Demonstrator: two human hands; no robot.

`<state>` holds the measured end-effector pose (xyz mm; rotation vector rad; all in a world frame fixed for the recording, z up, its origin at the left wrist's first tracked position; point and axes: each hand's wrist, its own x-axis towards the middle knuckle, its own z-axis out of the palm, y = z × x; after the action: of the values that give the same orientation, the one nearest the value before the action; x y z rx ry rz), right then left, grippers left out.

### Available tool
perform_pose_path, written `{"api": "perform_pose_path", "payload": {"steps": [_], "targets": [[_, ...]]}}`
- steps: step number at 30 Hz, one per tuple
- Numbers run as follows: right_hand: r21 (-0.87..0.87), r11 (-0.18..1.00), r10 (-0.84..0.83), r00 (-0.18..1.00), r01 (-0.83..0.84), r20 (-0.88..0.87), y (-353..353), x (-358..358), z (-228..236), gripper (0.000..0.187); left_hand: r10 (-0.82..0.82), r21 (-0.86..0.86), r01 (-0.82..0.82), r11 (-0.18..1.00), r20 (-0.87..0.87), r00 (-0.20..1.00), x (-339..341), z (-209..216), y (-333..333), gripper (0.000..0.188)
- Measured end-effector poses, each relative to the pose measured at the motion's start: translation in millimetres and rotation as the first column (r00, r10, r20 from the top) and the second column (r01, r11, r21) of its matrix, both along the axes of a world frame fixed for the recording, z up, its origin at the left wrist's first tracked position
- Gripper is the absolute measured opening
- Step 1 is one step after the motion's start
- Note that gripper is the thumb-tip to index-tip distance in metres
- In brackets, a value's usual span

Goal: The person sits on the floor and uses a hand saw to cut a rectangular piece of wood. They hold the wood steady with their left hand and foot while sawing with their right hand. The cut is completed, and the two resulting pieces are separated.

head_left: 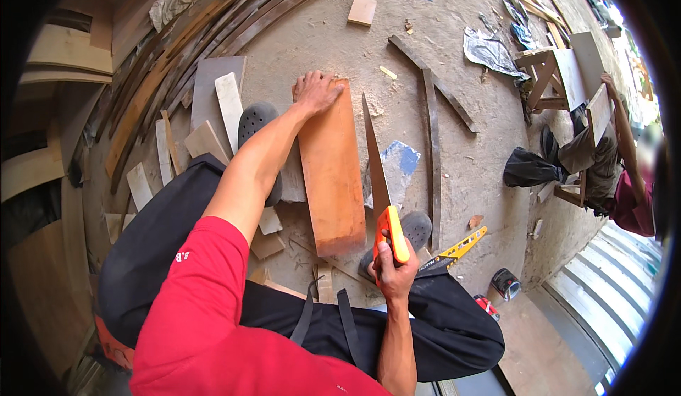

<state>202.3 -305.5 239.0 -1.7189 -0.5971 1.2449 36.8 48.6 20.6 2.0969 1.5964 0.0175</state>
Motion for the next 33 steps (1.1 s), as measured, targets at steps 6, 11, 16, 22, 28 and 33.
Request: {"api": "perform_pose_path", "payload": {"steps": [6,11,16,22,28,33], "targets": [[0.007,0.999,0.038,0.999,-0.038,-0.018,-6.3,-6.4,10.2,0.023,0.046,0.482,-0.01,0.876,-0.064,0.997,-9.2,-14.2,-59.5,0.067],[0.005,0.997,0.072,0.997,-0.072,0.004,-12.1,-5.9,20.7,0.023,0.069,0.263,-0.037,0.964,-0.115,0.991,-2.2,-14.3,-108.2,0.069],[-0.09,0.983,0.173,0.976,-0.161,0.136,-30.8,-2.5,22.1,0.025,0.068,0.234,-0.047,0.971,-0.081,0.994,-4.0,-16.9,-113.9,0.067],[-0.096,0.974,0.221,0.955,-0.205,0.197,-34.7,-2.6,20.5,0.026,0.018,-0.013,-0.019,1.0,-0.047,0.999,-10.6,-6.1,-101.5,0.068],[-0.144,0.974,0.208,0.944,-0.176,0.256,-25.1,-11.4,37.0,0.023,-0.181,-0.195,0.147,0.97,-0.165,0.97,-18.5,15.8,-85.4,0.104],[-0.112,0.974,0.221,0.94,-0.198,0.261,1.5,-24.6,63.6,0.023,-0.381,-0.35,0.285,0.892,-0.245,0.891,-22.9,63.9,-65.4,0.145]]}}
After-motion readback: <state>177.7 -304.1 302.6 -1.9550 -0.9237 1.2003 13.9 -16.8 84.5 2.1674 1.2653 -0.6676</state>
